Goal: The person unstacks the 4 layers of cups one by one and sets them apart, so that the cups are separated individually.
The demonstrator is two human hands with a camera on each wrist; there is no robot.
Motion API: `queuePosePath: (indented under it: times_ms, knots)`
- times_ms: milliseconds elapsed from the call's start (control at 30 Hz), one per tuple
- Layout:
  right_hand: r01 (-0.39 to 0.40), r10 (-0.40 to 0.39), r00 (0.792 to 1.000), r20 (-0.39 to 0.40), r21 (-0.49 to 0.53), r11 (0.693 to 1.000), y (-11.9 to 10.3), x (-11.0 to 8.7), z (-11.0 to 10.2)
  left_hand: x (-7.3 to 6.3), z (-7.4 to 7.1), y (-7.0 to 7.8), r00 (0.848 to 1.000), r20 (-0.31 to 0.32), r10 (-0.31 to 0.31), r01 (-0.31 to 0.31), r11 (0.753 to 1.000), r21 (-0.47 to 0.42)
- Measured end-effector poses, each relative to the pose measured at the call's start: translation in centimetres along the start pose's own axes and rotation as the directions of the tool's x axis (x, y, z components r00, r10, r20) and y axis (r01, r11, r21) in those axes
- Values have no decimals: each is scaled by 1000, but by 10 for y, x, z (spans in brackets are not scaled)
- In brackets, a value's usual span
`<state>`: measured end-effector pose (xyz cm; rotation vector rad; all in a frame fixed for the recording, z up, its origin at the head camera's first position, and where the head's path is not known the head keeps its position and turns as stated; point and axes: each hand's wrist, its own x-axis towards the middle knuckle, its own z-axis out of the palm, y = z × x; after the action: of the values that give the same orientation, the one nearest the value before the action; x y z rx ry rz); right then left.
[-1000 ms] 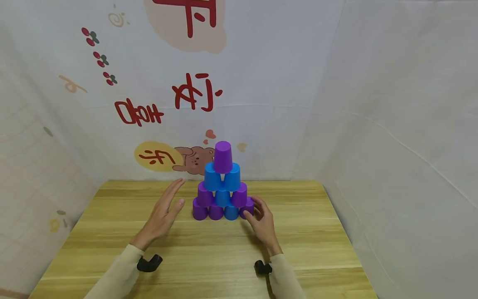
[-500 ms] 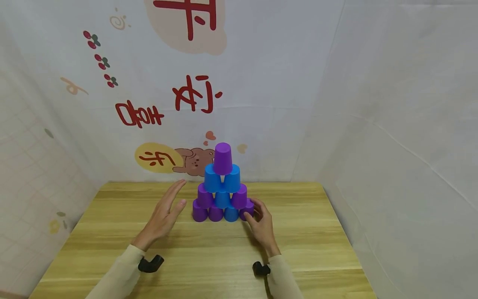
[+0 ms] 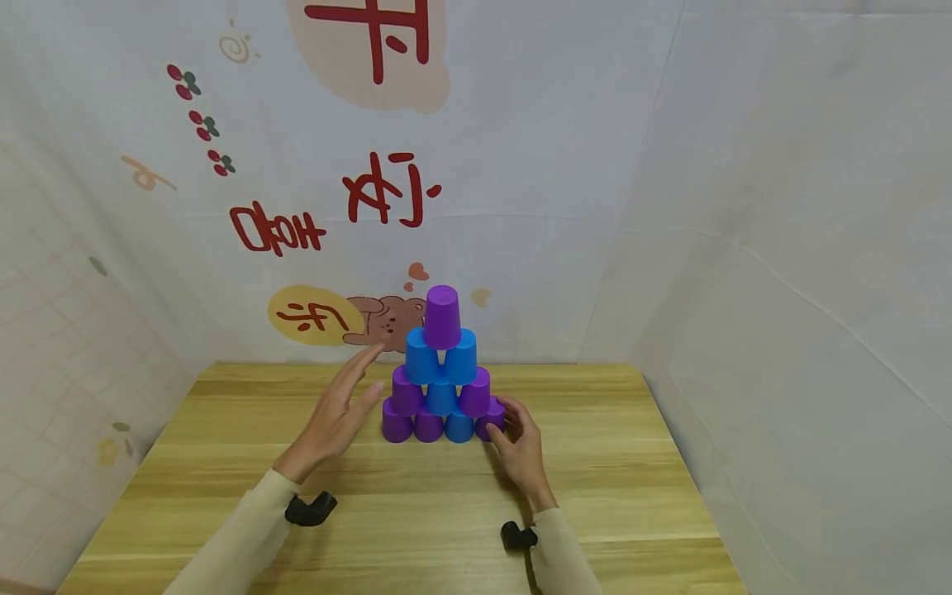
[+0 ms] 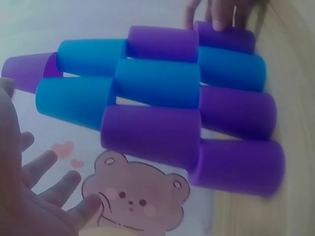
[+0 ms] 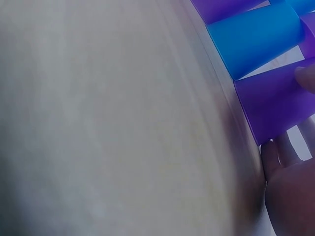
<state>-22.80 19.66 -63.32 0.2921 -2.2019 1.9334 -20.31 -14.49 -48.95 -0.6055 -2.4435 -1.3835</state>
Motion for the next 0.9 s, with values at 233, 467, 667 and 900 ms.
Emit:
queuePosePath:
  times_ms: [233,467,667,900]
  knots:
    - [-23,23,999,25,10,1000,0,0,-1,16,6,12,1000,1,-16,16,1000,-26]
    - [-3,2,999,35,7,1000,1,0,-2,38,13,29,1000,-6,6,-6,998,-60]
    - [-8,7,999,43,24,1000,0,0,-3,56,18,42,998,-54,39,-42,997,-64]
    - [-12,12,998,55,9,1000,-1,0,-4,77,18,58,995,-66,70,-75,994,-76]
